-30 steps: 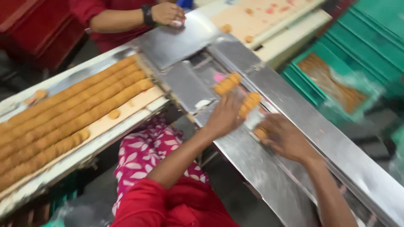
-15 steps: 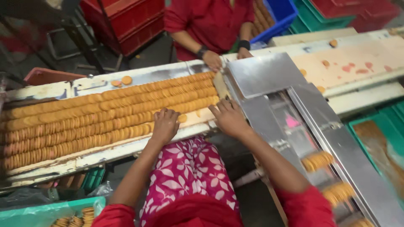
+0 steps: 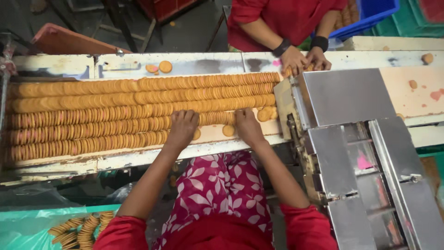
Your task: The person stacks round cookies from a conveyor belt into vertical columns and places them into a metal tray. The person repeats this process continuously as cookies move along the belt.
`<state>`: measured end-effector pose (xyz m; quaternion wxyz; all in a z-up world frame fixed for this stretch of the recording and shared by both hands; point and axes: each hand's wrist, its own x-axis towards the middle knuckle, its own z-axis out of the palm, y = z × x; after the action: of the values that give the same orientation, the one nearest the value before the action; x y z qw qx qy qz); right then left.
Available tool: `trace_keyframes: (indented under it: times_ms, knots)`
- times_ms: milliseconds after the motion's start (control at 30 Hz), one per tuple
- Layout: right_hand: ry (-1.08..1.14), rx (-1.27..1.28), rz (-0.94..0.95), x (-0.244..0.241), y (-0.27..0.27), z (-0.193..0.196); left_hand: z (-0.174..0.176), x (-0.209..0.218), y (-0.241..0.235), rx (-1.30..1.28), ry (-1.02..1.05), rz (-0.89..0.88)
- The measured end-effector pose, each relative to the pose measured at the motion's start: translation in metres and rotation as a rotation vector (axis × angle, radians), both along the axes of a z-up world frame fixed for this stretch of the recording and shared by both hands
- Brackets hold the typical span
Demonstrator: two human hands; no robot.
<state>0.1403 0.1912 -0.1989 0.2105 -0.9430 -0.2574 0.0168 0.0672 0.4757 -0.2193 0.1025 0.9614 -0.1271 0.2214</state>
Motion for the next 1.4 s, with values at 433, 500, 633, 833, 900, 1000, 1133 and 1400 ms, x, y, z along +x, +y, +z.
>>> trace_keyframes:
  times_ms: [433,500,633,833,900,1000,1133,1400]
  knots:
    - [-0.127,-0.197,-0.046,-0.019,0.018,0.014,0.012,0.006,-0.097,-0.105,0.172,0.204]
    - [-0.091,-0.230,-0.055,-0.022,0.023,0.008,0.014,0.004,-0.097,-0.084,0.166,0.200]
    - [-0.063,-0.238,-0.028,-0.017,0.016,-0.001,0.014,0.012,-0.100,-0.055,0.133,0.178]
    - [0.076,-0.008,-0.002,-0.005,-0.006,0.023,0.043,0.015,-0.088,-0.272,0.273,0.069]
    - [0.019,0.172,0.033,-0.010,-0.018,0.051,0.064,0.013,-0.083,-0.385,0.244,0.011]
    - [-0.110,0.343,0.079,-0.023,-0.055,0.111,0.097,0.005,-0.105,-0.519,0.290,-0.084]
    - [-0.238,0.305,0.011,-0.055,-0.136,0.209,0.150,-0.009,-0.168,-0.500,0.265,-0.235]
    - [-0.204,-0.261,-0.328,-0.232,-0.336,0.274,0.217,-0.046,-0.296,-0.402,0.192,-0.534]
